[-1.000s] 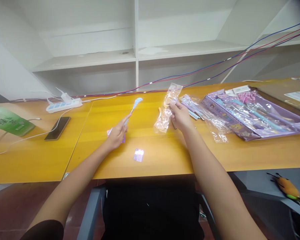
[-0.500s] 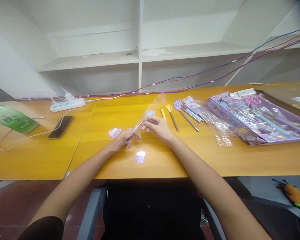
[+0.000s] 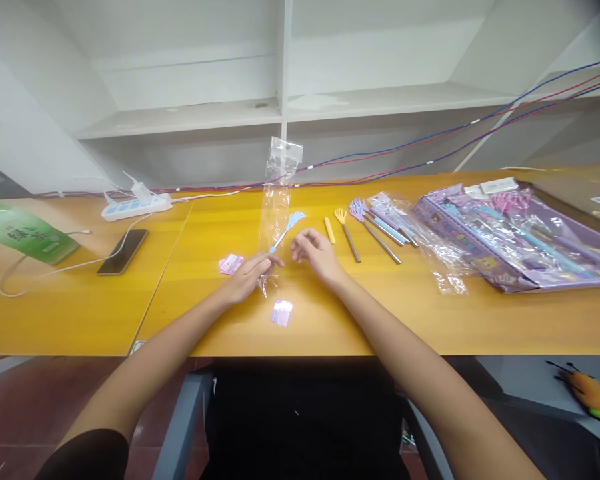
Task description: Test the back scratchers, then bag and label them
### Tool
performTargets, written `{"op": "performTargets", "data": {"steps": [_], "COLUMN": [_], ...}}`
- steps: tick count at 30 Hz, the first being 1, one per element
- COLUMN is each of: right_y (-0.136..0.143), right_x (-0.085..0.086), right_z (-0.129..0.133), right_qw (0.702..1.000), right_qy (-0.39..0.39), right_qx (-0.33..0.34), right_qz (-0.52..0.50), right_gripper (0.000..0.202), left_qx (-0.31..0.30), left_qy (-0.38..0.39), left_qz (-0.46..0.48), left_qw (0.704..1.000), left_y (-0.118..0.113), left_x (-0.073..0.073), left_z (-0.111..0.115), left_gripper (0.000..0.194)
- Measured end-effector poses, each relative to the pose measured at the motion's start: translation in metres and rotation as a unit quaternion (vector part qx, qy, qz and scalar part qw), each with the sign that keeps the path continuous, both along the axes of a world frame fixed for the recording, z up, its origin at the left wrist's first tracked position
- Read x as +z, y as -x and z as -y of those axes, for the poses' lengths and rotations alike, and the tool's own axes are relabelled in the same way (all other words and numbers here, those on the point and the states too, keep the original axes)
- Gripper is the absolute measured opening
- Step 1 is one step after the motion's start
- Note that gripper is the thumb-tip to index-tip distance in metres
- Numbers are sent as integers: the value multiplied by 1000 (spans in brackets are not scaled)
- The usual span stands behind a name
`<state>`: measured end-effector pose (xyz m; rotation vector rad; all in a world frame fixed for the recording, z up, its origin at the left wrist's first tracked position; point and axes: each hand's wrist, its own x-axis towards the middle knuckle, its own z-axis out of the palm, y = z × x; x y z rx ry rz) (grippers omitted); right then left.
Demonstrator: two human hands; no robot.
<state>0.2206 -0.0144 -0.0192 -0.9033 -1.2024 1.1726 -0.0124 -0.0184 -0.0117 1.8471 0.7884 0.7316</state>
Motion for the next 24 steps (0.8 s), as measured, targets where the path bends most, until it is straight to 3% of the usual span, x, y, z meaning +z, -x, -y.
{"op": "performTargets", "data": {"steps": [4,9,14,17,19,21,24], "right_y": [10,13,0,-16,-27,-33,-29], "right_x": [-4,-1,1,8,16,24,31], "right_z": [3,6,-3,-6,-4,3,17], "right_qw": [994,991,999,988,984,990,1000], "right_qy": [-23,-3,4,-25,-40,-34,-17], "right_qx": [42,76,-25,-105,-120,-87,20], "right_qz": [96,108,-28,-114,-128,-101,0], "right_gripper": [51,48,49,45,41,39,45], "left_qx": [-31,-49,7,66,101,125,154], "left_qy": [-15,-6,35,45,78,109,117], "left_qz": [0,-8,47,90,108,123,172], "left_qw": [999,999,998,993,986,978,966], "left_y": [-3,-6,-6,-5,-4,-3,-4], "left_x": [-2,-1,-2,-2,-1,0,1], "left_z": [4,9,4,1,0,-1,-4], "left_gripper": [51,53,57,61,65,69,69]}}
